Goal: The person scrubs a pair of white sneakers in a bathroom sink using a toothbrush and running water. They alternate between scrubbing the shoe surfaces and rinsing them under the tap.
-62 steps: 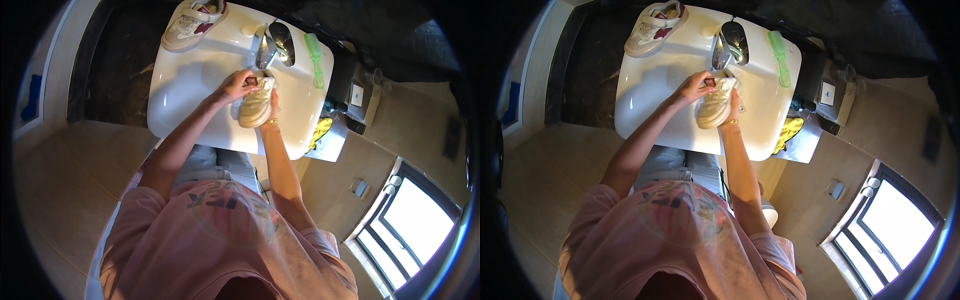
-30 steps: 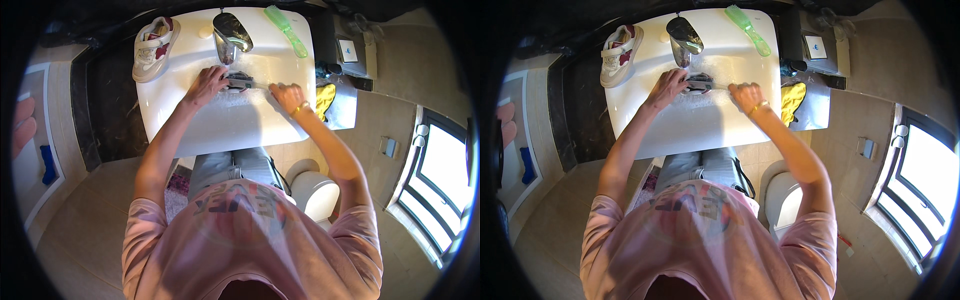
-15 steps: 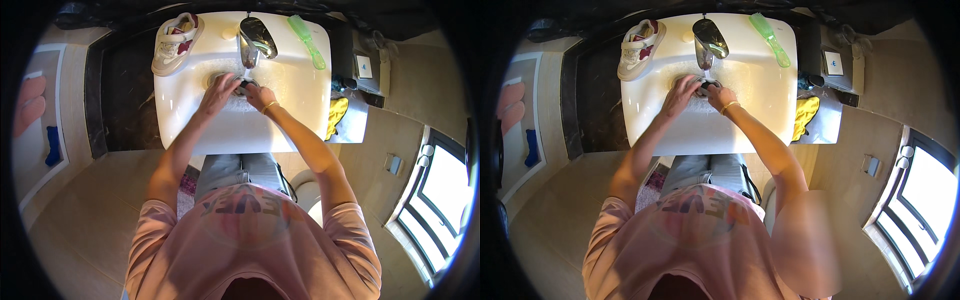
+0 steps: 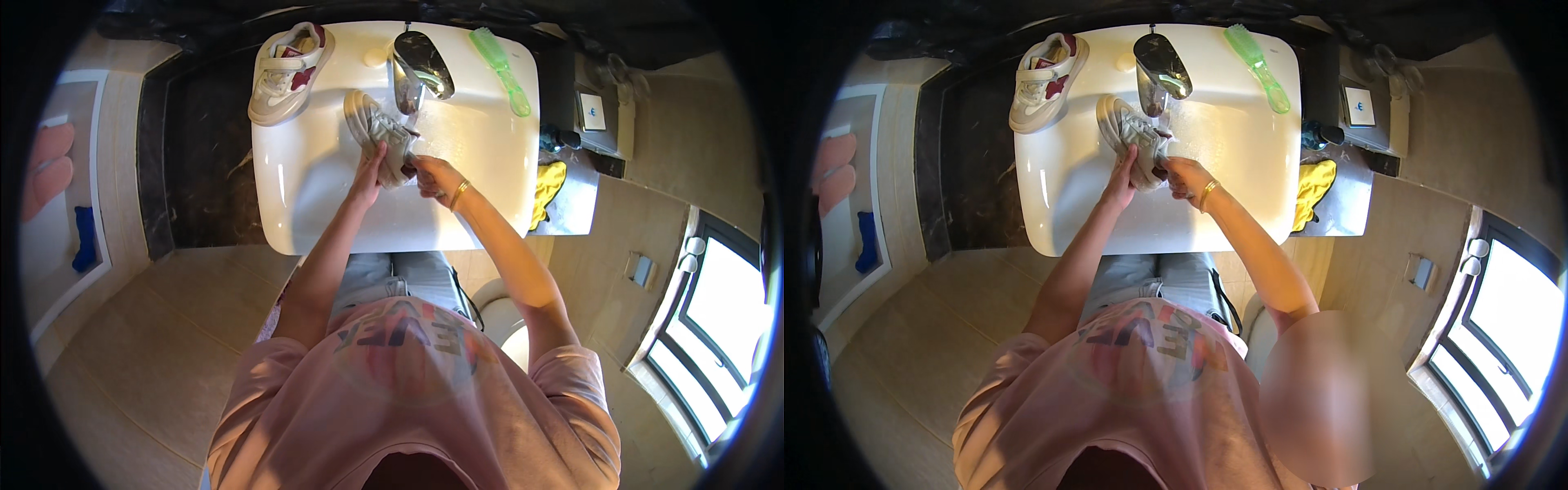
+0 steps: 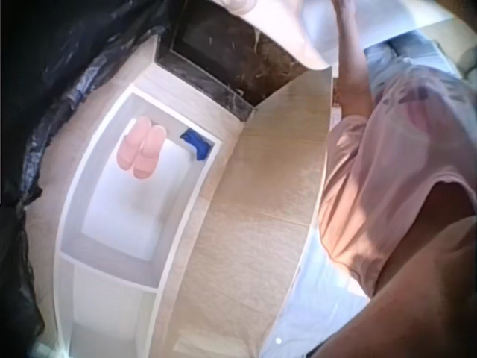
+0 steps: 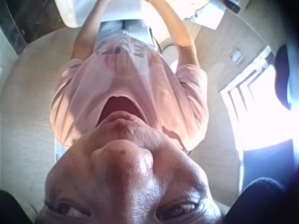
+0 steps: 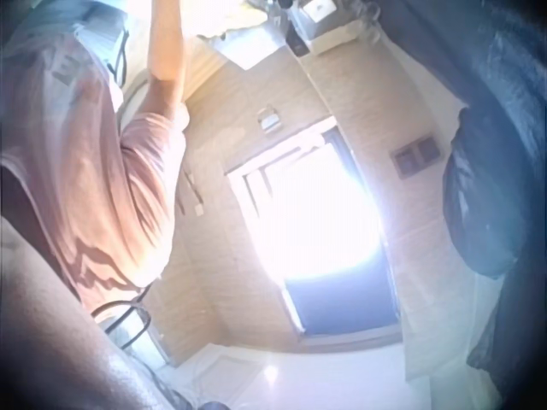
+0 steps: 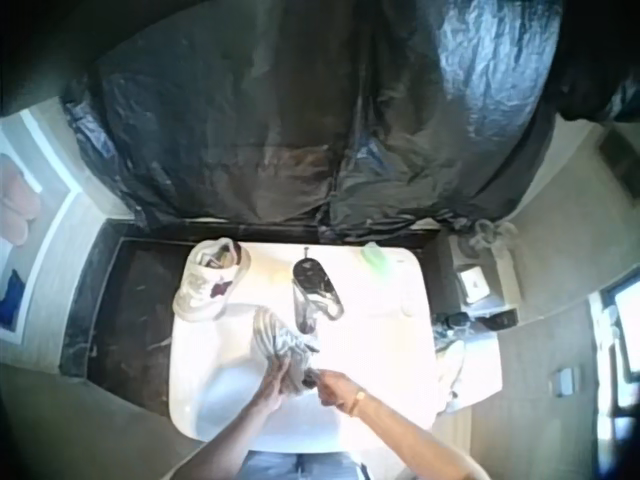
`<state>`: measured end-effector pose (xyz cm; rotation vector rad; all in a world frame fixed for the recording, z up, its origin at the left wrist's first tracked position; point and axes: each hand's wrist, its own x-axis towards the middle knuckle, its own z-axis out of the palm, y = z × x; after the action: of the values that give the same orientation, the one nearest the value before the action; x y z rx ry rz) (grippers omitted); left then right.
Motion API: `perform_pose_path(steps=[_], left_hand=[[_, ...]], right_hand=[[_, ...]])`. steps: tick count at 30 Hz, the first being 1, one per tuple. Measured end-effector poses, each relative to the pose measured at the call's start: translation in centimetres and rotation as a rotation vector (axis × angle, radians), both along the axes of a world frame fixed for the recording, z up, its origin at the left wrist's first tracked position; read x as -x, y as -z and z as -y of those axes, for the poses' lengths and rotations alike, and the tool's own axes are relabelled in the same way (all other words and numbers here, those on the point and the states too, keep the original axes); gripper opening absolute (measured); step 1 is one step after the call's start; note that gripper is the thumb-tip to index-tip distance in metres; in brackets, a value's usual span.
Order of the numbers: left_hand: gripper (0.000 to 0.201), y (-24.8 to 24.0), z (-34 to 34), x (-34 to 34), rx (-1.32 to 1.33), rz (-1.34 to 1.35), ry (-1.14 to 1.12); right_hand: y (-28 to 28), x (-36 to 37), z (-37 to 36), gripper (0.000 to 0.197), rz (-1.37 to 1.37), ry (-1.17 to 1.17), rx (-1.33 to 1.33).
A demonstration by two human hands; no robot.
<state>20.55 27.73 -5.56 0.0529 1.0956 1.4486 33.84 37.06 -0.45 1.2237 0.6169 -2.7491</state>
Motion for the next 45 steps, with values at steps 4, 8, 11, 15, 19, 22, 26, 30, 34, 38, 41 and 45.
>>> perform_pose_path(steps=[4, 8, 11, 15, 19, 22, 26, 30, 34, 38, 41, 45], left_hand=[[0.064, 0.0, -0.2, -0.1, -0.048, 0.268, 0.013], [0.065, -3.0, -0.7, 0.8, -0.115, 0.318, 0.019], [0.061, -3.6, -1.1, 0.3, -0.119, 0.353, 0.076], [0.06, -3.3, -1.9, -1.0, -0.09, 0.437, 0.038], [0.063, -3.8, -0.7, 1.9, -0.02, 0.422, 0.103], [0.063, -3.4, -0.6, 0.7, -0.03, 0.359, 0.141], [0.064, -2.9, -0.4, -0.6, 0.048, 0.302, 0.142], [0.062, -3.8, -0.1, 1.9, 0.113, 0.224, 0.131], [0.061, -3.2, -0.4, 0.6, 0.054, 0.244, 0.103], [0.058, -3.0, 0.1, 0.0, 0.089, 0.291, 0.059], [0.059, -3.7, 0.5, 1.9, 0.003, 0.27, 0.043], [0.056, -3.8, 0.1, 0.0, 0.073, 0.28, 0.044]], right_hand=[[-1.2, 0.2, 1.5, 0.027, 0.433, -0.317, -1.748], [-4.4, -1.6, 3.5, 0.029, 0.299, -0.331, -1.785], [-5.8, -0.8, 4.3, 0.028, 0.439, -0.308, -1.734], [-4.1, 1.3, 3.3, 0.033, 0.653, -0.363, -1.765], [-7.5, 0.2, 5.7, 0.036, 0.558, -0.523, -1.651], [-7.1, 0.7, 5.0, 0.03, 0.634, -0.511, -1.59], [-6.5, 2.3, 3.2, 0.022, 0.748, -0.63, -1.583], [-8.2, 0.7, 6.1, 0.028, 0.612, -0.66, -1.464], [-8.1, 1.0, 4.9, 0.03, 0.637, -0.662, -1.516], [-6.2, 1.7, 4.4, 0.028, 0.661, -0.628, -1.574], [-8.8, 0.6, 5.7, 0.026, 0.57, -0.643, -1.462], [-6.7, 1.5, 4.4, 0.027, 0.599, -0.638, -1.574]])
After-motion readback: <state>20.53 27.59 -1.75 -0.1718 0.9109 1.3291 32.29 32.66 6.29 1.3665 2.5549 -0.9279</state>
